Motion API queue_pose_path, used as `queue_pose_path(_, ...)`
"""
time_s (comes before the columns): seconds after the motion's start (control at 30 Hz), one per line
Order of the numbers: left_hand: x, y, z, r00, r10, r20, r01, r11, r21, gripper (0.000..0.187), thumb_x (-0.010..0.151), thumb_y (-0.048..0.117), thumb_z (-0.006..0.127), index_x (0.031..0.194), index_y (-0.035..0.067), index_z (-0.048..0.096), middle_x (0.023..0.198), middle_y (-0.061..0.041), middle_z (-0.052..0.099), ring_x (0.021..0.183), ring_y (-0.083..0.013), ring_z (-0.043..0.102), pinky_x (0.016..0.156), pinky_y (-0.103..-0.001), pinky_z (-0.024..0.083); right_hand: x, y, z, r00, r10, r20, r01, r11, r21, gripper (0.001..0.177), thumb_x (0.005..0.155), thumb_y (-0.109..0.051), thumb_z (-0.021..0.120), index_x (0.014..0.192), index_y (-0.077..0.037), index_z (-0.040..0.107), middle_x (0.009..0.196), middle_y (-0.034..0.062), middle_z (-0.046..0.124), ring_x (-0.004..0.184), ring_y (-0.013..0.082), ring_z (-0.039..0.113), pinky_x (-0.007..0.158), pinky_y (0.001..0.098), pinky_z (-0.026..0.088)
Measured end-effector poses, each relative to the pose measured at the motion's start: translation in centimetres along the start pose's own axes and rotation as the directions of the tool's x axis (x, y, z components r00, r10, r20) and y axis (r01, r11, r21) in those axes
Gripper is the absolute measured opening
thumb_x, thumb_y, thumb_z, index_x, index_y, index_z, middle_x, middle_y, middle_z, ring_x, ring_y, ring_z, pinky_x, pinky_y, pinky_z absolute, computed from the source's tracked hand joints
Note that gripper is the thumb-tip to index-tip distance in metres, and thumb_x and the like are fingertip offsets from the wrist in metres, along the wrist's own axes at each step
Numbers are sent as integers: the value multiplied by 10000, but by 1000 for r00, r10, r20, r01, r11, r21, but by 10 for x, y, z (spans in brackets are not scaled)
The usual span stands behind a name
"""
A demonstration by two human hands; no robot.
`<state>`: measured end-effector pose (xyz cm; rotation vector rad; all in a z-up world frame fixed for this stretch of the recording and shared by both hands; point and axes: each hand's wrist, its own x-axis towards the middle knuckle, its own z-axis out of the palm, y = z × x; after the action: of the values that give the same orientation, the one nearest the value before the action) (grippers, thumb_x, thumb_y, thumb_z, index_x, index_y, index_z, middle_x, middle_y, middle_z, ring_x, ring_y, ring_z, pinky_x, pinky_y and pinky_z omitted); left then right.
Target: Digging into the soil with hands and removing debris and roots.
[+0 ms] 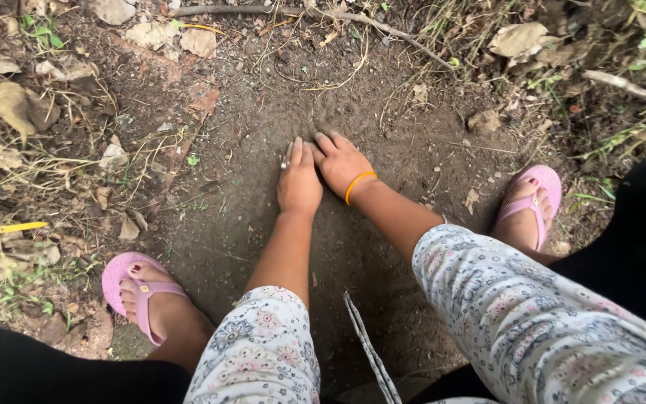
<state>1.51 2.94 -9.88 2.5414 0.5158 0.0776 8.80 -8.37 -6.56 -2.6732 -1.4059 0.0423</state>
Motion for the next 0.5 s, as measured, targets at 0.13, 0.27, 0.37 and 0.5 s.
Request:
queue_pose_path(0.13,-29,-6,32,996,54,-76,-53,998,12,489,977,85,440,1459,46,516,1604,-133,397,1481,-339,349,1199,-417,323,-27,-11,-9,1000,-17,-21,16,998,-53,464,929,-178,534,1371,-66,617,1487,128,488,1318,350,476,1066,451,459)
queue_pose_path(0.27,-54,0,57,974,-29,-225,-26,971,-238,397,967,28,511,1348,27,624,1463,-180,562,1363,-358,522,1140,-416,427,-49,-24,-3,992,80,97,-81,997,4,321,939,-168,547,1215,-74,681,1387,108,559,1279,323,537,999,404,531)
queue_pose_path(0.37,-59,18,38,955,-179,-237,65,904,-422,372,900,-1,587,1253,33,699,1301,-197,670,1211,-370,640,1050,-415,506,-52,-26,12,958,265,107,-281,941,190,244,940,-144,582,1113,-97,748,1222,126,653,1190,321,611,990,402,537)
queue_pose_path(0.5,-41,5,26,939,-337,-70,258,825,-503,387,799,-19,685,1167,64,768,1115,-219,741,1049,-352,728,945,-408,560,-37,-21,29,878,478,12,-420,758,500,369,741,-38,687,1073,-129,821,1058,174,753,964,353,729,924,401,565)
